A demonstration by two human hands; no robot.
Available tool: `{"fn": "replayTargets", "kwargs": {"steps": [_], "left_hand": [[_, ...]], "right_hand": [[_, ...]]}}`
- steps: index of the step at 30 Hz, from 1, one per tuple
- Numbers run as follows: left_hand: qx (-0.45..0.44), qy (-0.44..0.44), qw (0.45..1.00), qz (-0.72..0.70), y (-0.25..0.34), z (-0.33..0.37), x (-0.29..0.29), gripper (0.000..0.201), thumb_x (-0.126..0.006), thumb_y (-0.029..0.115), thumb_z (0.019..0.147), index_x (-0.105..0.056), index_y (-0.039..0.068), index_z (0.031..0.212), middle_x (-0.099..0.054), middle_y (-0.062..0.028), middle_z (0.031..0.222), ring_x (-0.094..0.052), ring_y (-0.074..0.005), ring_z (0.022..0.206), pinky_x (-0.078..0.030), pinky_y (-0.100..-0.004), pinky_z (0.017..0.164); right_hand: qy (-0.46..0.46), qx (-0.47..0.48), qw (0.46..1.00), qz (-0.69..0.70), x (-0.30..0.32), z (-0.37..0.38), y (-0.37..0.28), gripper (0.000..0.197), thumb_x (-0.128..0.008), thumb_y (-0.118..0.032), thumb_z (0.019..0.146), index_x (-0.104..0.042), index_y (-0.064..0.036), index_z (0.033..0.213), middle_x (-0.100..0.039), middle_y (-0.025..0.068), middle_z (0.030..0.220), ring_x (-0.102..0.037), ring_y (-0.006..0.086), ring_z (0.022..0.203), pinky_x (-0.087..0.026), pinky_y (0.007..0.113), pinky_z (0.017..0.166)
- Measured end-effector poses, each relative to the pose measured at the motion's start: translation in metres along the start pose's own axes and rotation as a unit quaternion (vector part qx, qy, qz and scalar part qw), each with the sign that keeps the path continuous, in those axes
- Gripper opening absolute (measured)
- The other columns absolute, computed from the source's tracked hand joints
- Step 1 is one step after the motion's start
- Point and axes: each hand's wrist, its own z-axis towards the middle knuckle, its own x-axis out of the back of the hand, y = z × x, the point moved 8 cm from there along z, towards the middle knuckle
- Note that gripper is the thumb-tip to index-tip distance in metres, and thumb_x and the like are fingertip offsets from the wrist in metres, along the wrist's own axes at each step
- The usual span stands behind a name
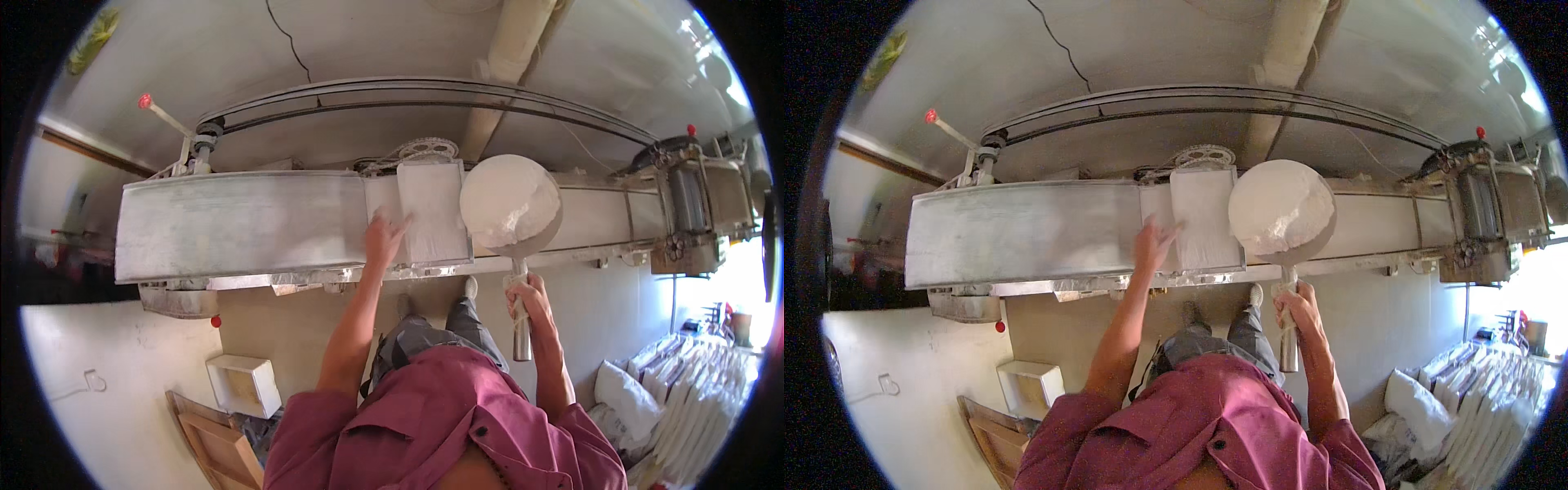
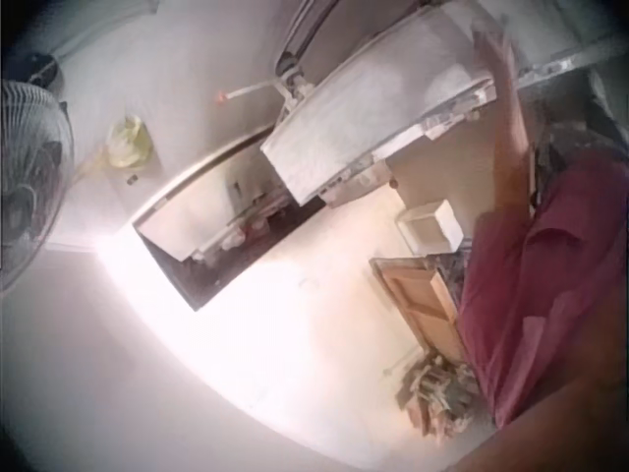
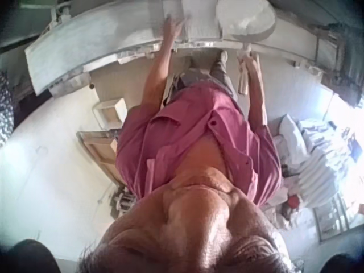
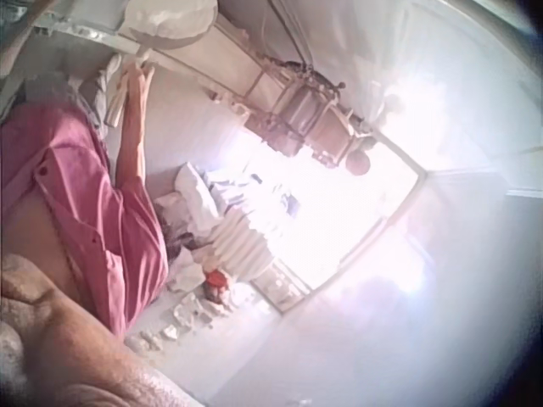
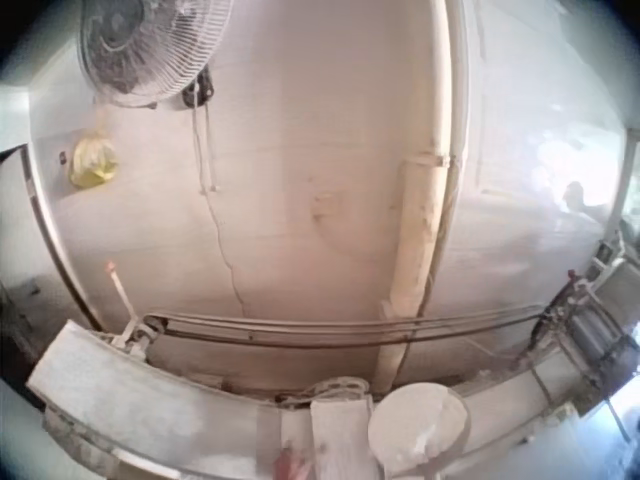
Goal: The person sifts flour from a large sack into a metal bowl using a sieve, then scoops the sifted flour with a ladle and pours it into a machine hopper. They repeat the scooping and pouring process multiple times.
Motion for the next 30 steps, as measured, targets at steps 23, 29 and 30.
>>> {"fn": "replayTargets", "kwargs": {"steps": [23, 29, 30], "left_hand": [[0.139, -0.065, 0.830, -0.536, -0.109, 0.023, 0.036, 0.032, -0.065, -0.002, 0.086, -0.056, 0.001, 0.116, -0.067, -0.0106, 0.107, -0.065, -0.0188, 0.093, -0.053, -0.0320, 0.082], [0.139, -0.062, 0.824, -0.545, -0.086, 0.019, 0.046, 0.031, -0.062, -0.003, 0.087, -0.054, 0.001, 0.117, -0.066, -0.0122, 0.107, -0.065, -0.0211, 0.094, -0.055, -0.0349, 0.083], [0.135, -0.061, 0.823, -0.549, -0.083, 0.017, 0.048, 0.031, -0.062, -0.004, 0.087, -0.054, 0.001, 0.117, -0.066, -0.0125, 0.107, -0.065, -0.0215, 0.094, -0.055, -0.0353, 0.083]], "right_hand": [[0.122, 0.122, 0.970, -0.174, -0.046, -0.009, 0.021, 0.021, -0.059, -0.013, 0.071, -0.053, 0.0056, 0.080, -0.055, 0.0098, 0.064, -0.058, 0.0181, 0.055, -0.048, 0.036, 0.050], [0.185, 0.176, 0.935, -0.248, -0.056, -0.011, 0.022, 0.024, -0.058, -0.012, 0.070, -0.052, 0.0070, 0.083, -0.058, 0.0236, 0.069, -0.061, 0.0356, 0.065, -0.050, 0.043, 0.063], [0.185, 0.171, 0.936, -0.245, -0.057, -0.012, 0.023, 0.024, -0.058, -0.012, 0.070, -0.052, 0.0068, 0.083, -0.058, 0.0237, 0.068, -0.061, 0.0361, 0.065, -0.049, 0.043, 0.063]]}}
